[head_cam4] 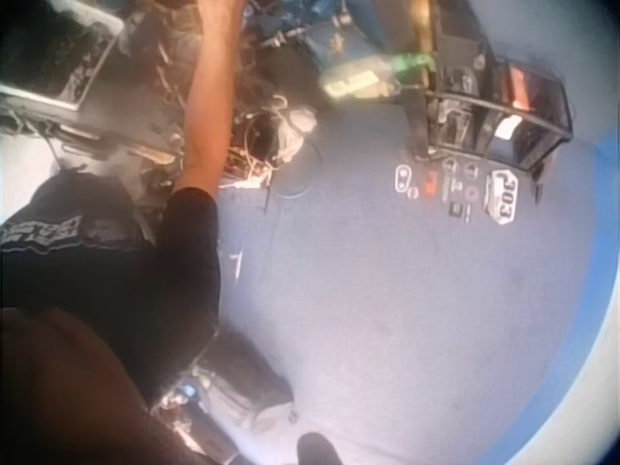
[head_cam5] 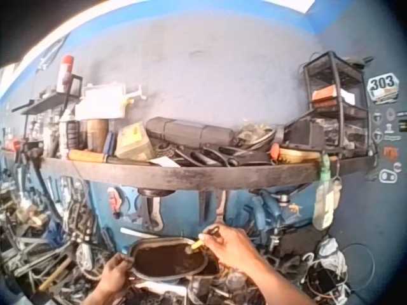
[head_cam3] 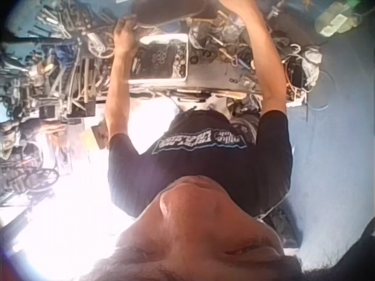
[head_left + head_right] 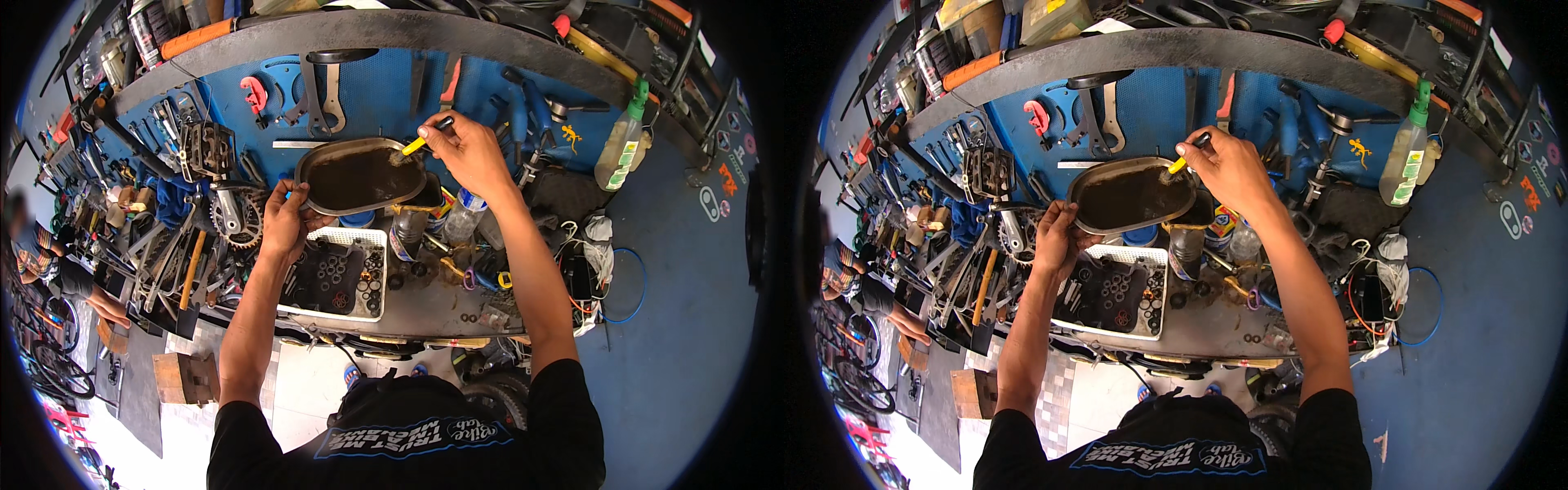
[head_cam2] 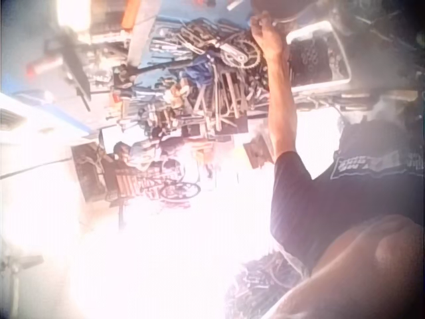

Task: The person scrubs small mechanical parts and a metal tray with a yellow brush in a workshop. They repeatedly dip the parts into a container, scrub them, and place them into a white basket. The person also briefly handles a bicycle cable and moves around the workbench.

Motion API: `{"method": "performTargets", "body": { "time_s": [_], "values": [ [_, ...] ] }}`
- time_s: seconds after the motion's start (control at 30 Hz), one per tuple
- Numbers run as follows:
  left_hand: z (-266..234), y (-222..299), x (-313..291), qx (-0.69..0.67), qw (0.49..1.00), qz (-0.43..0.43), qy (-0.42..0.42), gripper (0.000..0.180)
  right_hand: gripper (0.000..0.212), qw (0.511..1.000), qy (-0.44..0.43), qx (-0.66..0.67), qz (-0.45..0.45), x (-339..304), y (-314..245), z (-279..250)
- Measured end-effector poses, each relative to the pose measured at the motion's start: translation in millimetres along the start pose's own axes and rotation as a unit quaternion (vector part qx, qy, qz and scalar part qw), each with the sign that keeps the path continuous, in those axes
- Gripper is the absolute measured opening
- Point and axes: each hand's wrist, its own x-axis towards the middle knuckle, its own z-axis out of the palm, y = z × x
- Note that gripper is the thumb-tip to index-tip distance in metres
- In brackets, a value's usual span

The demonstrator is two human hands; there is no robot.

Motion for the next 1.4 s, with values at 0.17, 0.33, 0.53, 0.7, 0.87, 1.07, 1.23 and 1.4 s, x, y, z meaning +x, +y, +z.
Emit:
{"method": "performTargets", "body": {
  "time_s": [0.17, 0.33, 0.53, 0.7, 0.87, 1.07, 1.23, 1.4],
  "values": [
    [1, 1, 6, 0.012, 1.000, 0.002, -0.006, 0.007, 0.033, 1.000, 0.003, -0.010, 0.020, 0, 7, 0],
    [3, 2, 5, -0.030, 0.999, -0.008, -0.015, 0.007, 0.035, 1.000, 0.012, -0.002, -0.008, 1, 11, 11],
    [1, -6, 7, -0.035, 0.999, -0.023, -0.016, 0.007, 0.036, 0.997, -0.019, -0.071, -0.001, 7, 7, 17],
    [1, -11, 8, -0.036, 0.999, -0.020, -0.021, 0.006, 0.033, 0.990, -0.064, -0.102, 0.068, 20, 7, 23],
    [7, -11, 7, -0.032, 0.999, -0.024, -0.018, 0.007, 0.031, 0.998, -0.026, -0.054, 0.030, 28, 10, 44],
    [12, -10, 8, -0.025, 0.999, -0.019, -0.021, 0.009, 0.031, 0.998, -0.039, -0.045, 0.014, 34, 3, 72],
    [11, -10, 7, -0.003, 1.000, -0.012, -0.028, 0.011, 0.029, 0.997, -0.062, 0.031, -0.037, 30, -5, 97],
    [9, -11, 7, -0.004, 0.999, -0.023, -0.024, 0.009, 0.024, 0.985, -0.100, 0.114, -0.077, 23, -10, 110]
  ]
}}
